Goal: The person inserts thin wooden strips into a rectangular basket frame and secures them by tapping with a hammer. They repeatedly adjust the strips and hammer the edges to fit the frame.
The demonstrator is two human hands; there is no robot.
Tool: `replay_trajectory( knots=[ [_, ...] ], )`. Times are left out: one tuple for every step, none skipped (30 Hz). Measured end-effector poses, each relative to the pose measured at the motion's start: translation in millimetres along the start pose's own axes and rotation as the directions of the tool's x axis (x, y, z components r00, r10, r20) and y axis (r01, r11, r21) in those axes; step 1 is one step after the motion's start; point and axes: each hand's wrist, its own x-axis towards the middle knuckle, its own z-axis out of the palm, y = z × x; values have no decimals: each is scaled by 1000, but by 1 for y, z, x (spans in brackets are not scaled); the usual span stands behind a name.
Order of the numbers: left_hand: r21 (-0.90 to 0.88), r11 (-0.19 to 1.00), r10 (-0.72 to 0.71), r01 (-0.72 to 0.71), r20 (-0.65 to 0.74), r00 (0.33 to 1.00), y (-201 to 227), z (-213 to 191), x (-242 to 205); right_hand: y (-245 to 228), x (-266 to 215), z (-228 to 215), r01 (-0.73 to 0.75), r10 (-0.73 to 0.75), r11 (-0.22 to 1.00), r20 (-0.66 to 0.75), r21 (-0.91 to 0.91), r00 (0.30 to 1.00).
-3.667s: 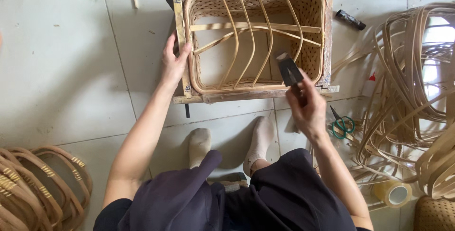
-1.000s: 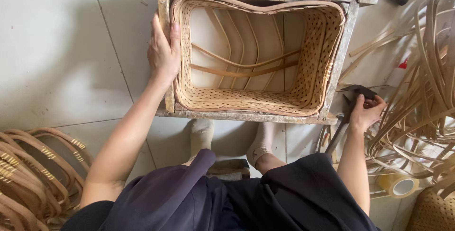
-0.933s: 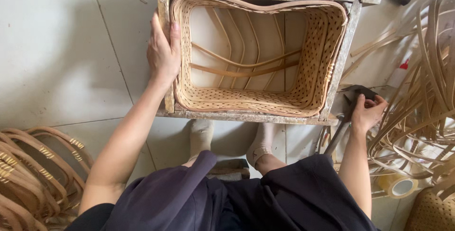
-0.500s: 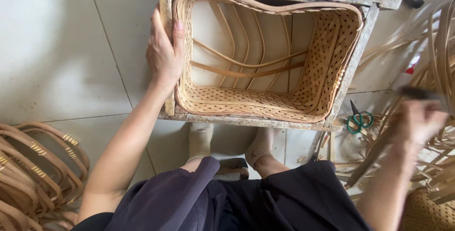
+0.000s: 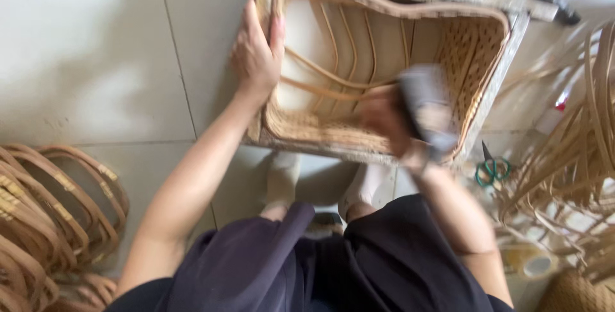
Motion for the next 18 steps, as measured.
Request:
replay_trajectory(
  knots=[
    [-19,1000,24,-24,-22,999,-2,2,4,4,14,32,-25,26,1000,86,-7,996],
    [-31,1000,5,-5,-7,1000,-4,5,4,4,15,55,-38,41,999,141,-25,989],
    [-42,999,-15,15,8,1000,-6,8,5,1,15,71,-41,49,998,184,-46,982],
    [-47,998,-41,42,24,999,-9,7,1,-3,12,87,-41,53,997,228,-59,972],
    [-47,998,-41,41,15,999,-10,4,-5,-10,8,97,-19,41,996,249,-89,968],
    [-59,998,-22,22,-1,1000,-8,5,-4,-17,9,103,21,11,992,259,-122,966],
    [-70,998,-4,2,-17,1000,-6,6,-3,-26,10,107,54,-12,987,268,-148,963],
    [-62,998,-19,18,-14,1000,-4,5,1,-33,17,112,90,-44,984,279,-154,959],
    [-54,998,-33,33,-11,999,-1,5,2,-38,23,117,129,-79,979,292,-156,953],
    [-49,998,-43,43,0,999,0,6,4,-39,28,122,157,-106,974,290,-161,951],
    [-21,998,-57,58,14,998,-1,8,9,-37,32,126,181,-129,970,288,-160,949],
    [8,996,-90,90,36,995,-2,9,6,-33,35,130,195,-142,967,293,-162,946],
    [38,992,-123,121,56,991,-4,10,4,-27,37,134,206,-152,966,296,-157,943],
    [54,988,-147,144,68,987,-5,11,-6,-22,28,136,197,-143,968,303,-156,942],
    [70,984,-172,166,80,982,-4,11,-14,-20,18,136,192,-141,970,301,-147,943],
    [77,984,-162,158,45,986,-4,14,6,-22,28,134,241,-189,961,315,-136,930],
    [49,996,-79,80,-17,997,-1,14,15,-27,36,129,303,-254,946,312,-118,915],
    [30,1000,-6,8,-56,998,0,9,5,-30,34,126,350,-313,933,281,-91,907]
  ],
)
